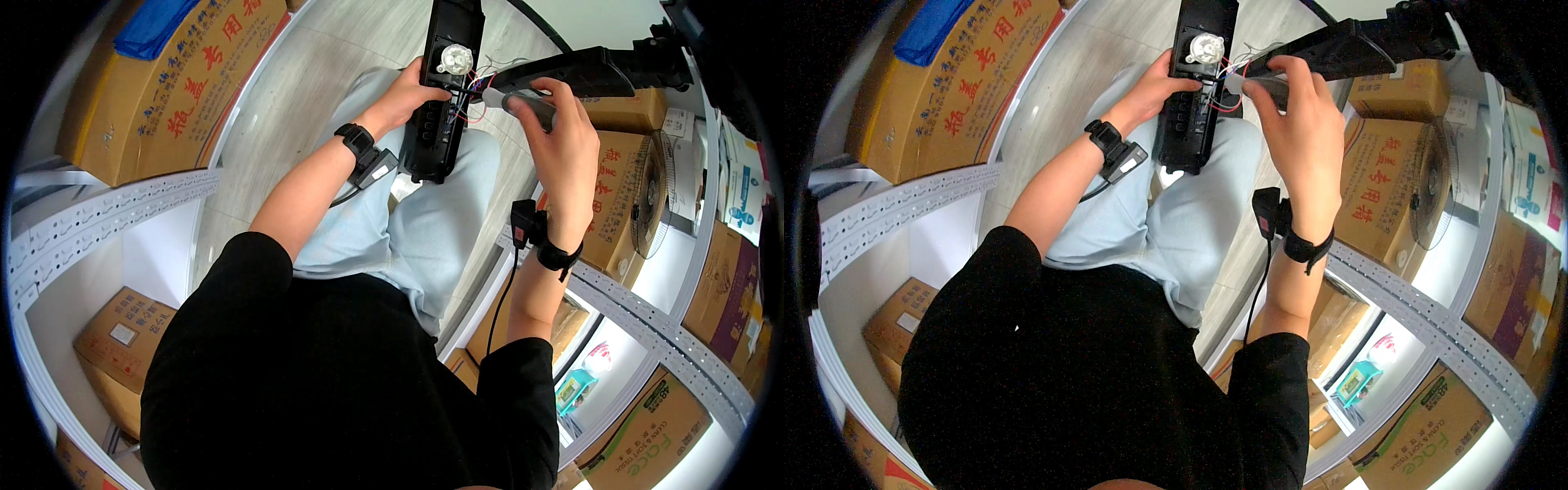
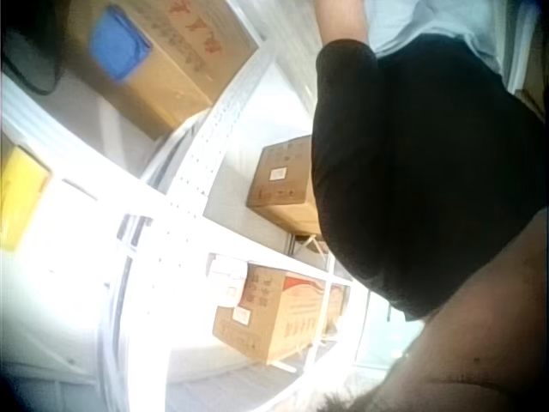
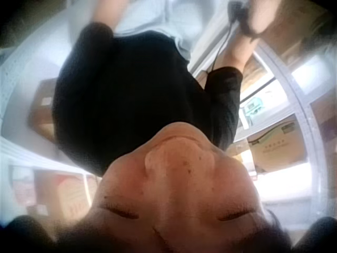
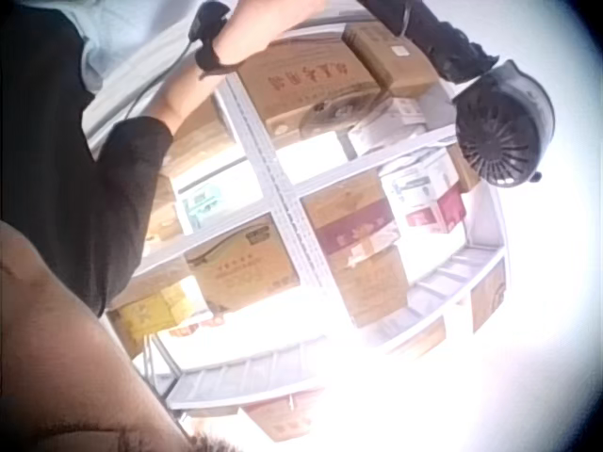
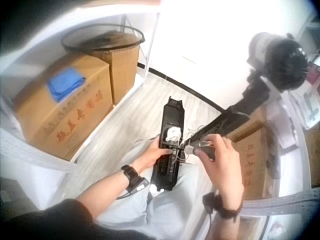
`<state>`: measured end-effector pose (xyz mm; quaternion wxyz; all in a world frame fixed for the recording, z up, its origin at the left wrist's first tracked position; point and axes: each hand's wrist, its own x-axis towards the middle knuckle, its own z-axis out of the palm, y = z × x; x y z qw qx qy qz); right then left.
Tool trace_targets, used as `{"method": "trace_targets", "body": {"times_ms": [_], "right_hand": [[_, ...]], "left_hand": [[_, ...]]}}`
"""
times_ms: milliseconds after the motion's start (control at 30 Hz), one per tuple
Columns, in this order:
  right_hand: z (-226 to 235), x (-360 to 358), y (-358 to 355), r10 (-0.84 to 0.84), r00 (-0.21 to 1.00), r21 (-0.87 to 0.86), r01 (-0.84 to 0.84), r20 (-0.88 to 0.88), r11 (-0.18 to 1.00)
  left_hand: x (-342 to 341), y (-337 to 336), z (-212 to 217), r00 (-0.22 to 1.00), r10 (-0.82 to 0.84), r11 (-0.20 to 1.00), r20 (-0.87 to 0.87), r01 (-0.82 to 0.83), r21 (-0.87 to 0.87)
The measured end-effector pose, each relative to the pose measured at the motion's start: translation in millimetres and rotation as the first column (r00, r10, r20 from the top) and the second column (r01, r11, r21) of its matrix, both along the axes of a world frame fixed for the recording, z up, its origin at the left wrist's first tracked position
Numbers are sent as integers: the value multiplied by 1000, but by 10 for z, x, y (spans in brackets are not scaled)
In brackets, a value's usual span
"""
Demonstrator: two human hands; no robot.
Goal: The person assembles a standing fan by connecting internal wires and securing the housing with a screwdriver. They then attach the fan head to the stand and tighten the mounting screws.
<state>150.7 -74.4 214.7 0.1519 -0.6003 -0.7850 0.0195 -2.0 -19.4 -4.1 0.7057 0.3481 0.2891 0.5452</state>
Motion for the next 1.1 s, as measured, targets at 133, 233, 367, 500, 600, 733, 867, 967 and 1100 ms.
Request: {"method": "trace_targets", "body": {"times_ms": [133, 233, 367, 500, 600, 733, 867, 967, 1100], "right_hand": [[18, -74, 16, -234, 960, -88, 249, 152, 965], [3, 60, 14, 182, 972, 57, -175, -147, 983], [-8, 87, -3, 162, 972, 16, -161, -168, 987], [-71, -4, 17, -112, 991, -37, 109, -74, 993], [-78, 37, 13, 18, 984, -9, -20, -179, 1000], [-80, 145, -10, 150, 935, 36, -146, -320, 989], [-1, 23, -19, -154, 986, -59, 150, -65, 987], [-41, 80, -19, -192, 980, -16, 193, 59, 981], [-20, 121, -27, 141, 972, 55, -133, -186, 990]], "left_hand": [[12, 31, -71, 1000, -21, 1000, 21, 21, -22], [22, 36, -117, 1000, -19, 1000, 18, 19, -8], [33, 39, -132, 1000, -8, 1000, -23, 8, 5], [23, 40, -162, 999, 8, 1000, -43, -8, 5], [17, 2, -123, 999, 8, 1000, -45, -8, -16], [19, 0, -72, 1000, 1, 1000, -6, -2, -20], [-4, -1, -103, 999, 0, 1000, -44, -1, -19], [8, -6, -88, 1000, -17, 1000, -14, 17, -20], [3, -16, -33, 1000, -10, 1000, -11, 10, -9]]}}
